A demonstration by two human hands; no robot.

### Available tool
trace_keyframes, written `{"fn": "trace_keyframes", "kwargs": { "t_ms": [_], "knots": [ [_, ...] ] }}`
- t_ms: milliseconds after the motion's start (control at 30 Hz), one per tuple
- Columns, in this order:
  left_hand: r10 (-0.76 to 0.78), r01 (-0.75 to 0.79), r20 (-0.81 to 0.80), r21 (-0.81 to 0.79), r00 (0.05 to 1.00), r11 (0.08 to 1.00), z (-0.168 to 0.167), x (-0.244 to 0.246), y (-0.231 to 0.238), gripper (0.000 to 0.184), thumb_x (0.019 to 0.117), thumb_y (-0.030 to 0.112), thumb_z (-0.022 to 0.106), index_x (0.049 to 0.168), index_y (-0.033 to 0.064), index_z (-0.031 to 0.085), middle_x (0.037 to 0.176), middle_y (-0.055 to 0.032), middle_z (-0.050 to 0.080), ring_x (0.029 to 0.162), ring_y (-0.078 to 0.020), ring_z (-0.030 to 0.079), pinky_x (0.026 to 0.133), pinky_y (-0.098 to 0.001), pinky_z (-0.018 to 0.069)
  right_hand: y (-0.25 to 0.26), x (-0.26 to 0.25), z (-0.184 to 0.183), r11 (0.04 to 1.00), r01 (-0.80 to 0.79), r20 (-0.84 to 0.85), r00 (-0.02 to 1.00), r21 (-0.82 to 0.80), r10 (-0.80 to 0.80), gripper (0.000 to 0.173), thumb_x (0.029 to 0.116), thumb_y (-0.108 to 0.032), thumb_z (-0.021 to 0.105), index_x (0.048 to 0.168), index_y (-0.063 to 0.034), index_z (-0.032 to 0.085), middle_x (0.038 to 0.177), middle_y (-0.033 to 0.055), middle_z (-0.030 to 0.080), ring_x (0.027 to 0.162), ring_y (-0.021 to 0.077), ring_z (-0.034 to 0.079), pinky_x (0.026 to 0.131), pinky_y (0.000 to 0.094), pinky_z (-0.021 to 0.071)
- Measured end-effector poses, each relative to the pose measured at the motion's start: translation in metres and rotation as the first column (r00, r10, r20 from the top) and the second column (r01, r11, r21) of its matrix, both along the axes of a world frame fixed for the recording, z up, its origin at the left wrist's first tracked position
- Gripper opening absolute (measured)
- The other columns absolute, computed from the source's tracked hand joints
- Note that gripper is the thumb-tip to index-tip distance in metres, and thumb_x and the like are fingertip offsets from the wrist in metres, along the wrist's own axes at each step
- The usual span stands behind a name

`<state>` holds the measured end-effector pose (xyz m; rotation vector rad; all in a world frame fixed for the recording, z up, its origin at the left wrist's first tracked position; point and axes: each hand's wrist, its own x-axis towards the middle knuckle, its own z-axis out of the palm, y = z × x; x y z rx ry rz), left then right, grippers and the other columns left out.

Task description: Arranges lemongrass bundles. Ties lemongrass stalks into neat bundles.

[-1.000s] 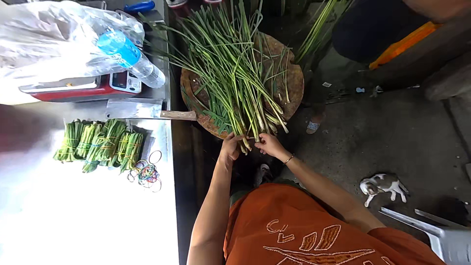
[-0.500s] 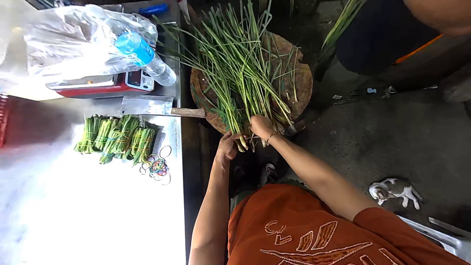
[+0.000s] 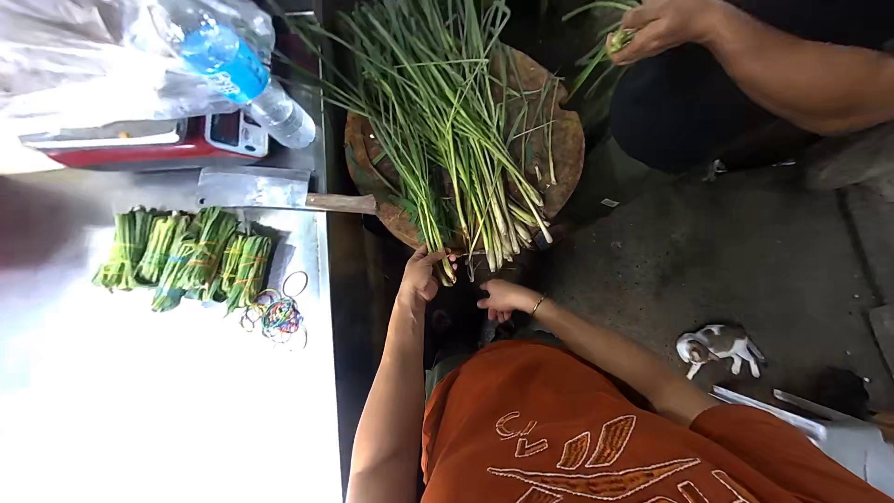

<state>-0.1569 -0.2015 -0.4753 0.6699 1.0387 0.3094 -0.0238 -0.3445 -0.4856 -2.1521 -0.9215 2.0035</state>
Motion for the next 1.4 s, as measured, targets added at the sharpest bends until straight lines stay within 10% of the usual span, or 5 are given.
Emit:
{"fn": "trace_keyframes", "kwargs": {
  "t_ms": [500, 800, 967, 1100, 1400],
  "knots": [
    [-0.144, 0.138, 0.090, 0.071, 0.985, 0.988, 0.000, 0.046, -0.036, 0.030, 0.1073, 0.003, 0.045, 0.136, 0.0104, 0.050, 0.101, -0.0109, 0.071, 0.077, -0.0186, 0.071, 0.069, -0.0331, 0.0600, -0.027, 0.064, 0.006, 0.790, 0.155, 0.427, 0.771, 0.594, -0.472, 0.040, 0.0985, -0.025, 0.071, 0.131, -0.0030, 0.064, 0.107, 0.0232, 0.071, 0.099, 0.0421, 0.069, 0.088, 0.0629, 0.0539],
    [-0.077, 0.077, 0.074, -0.005, 0.994, 0.997, 0.002, 0.042, -0.040, 0.031, 0.1076, 0.004, 0.044, 0.138, 0.0118, 0.048, 0.103, -0.0121, 0.071, 0.079, -0.0196, 0.071, 0.070, -0.0342, 0.0598, -0.035, 0.107, 0.003, 0.568, 0.680, -0.197, 0.704, 0.463, -0.682, 0.023, 0.1033, -0.016, 0.060, 0.117, 0.0023, 0.063, 0.082, 0.0073, 0.066, 0.060, 0.0101, 0.061, 0.058, 0.0262, 0.0552],
    [-0.071, 0.070, 0.068, 0.008, 0.995, 0.997, -0.002, 0.041, -0.041, 0.031, 0.1073, 0.004, 0.045, 0.138, 0.0114, 0.049, 0.104, -0.0124, 0.070, 0.080, -0.0195, 0.070, 0.070, -0.0338, 0.0598, -0.026, 0.124, 0.019, 0.663, 0.432, -0.035, 0.852, 0.611, -0.522, 0.037, 0.1052, -0.011, 0.055, 0.141, -0.0029, 0.058, 0.112, 0.0172, 0.068, 0.082, 0.0200, 0.068, 0.073, 0.0358, 0.0583],
    [-0.036, 0.036, 0.053, -0.009, 0.998, 0.999, -0.003, 0.041, -0.042, 0.031, 0.1075, 0.005, 0.045, 0.137, 0.0105, 0.048, 0.104, -0.0128, 0.070, 0.080, -0.0199, 0.071, 0.069, -0.0342, 0.0601, -0.025, 0.125, 0.016, 0.755, 0.067, 0.392, 0.822, 0.652, -0.412, 0.022, 0.1006, -0.007, 0.057, 0.115, -0.0009, 0.073, 0.118, 0.0203, 0.069, 0.110, 0.0331, 0.067, 0.099, 0.0511, 0.0529],
    [-0.006, 0.009, 0.066, -0.032, 0.998, 0.999, 0.001, 0.037, -0.042, 0.031, 0.1077, 0.004, 0.044, 0.138, 0.0107, 0.048, 0.105, -0.0133, 0.071, 0.080, -0.0201, 0.071, 0.070, -0.0339, 0.0603, -0.033, 0.092, -0.008, 0.781, -0.154, 0.610, 0.720, 0.606, -0.331, 0.056, 0.0884, -0.011, 0.080, 0.141, -0.0085, 0.060, 0.129, 0.0251, 0.060, 0.111, 0.0454, 0.064, 0.088, 0.0605, 0.0562]
  ]
}}
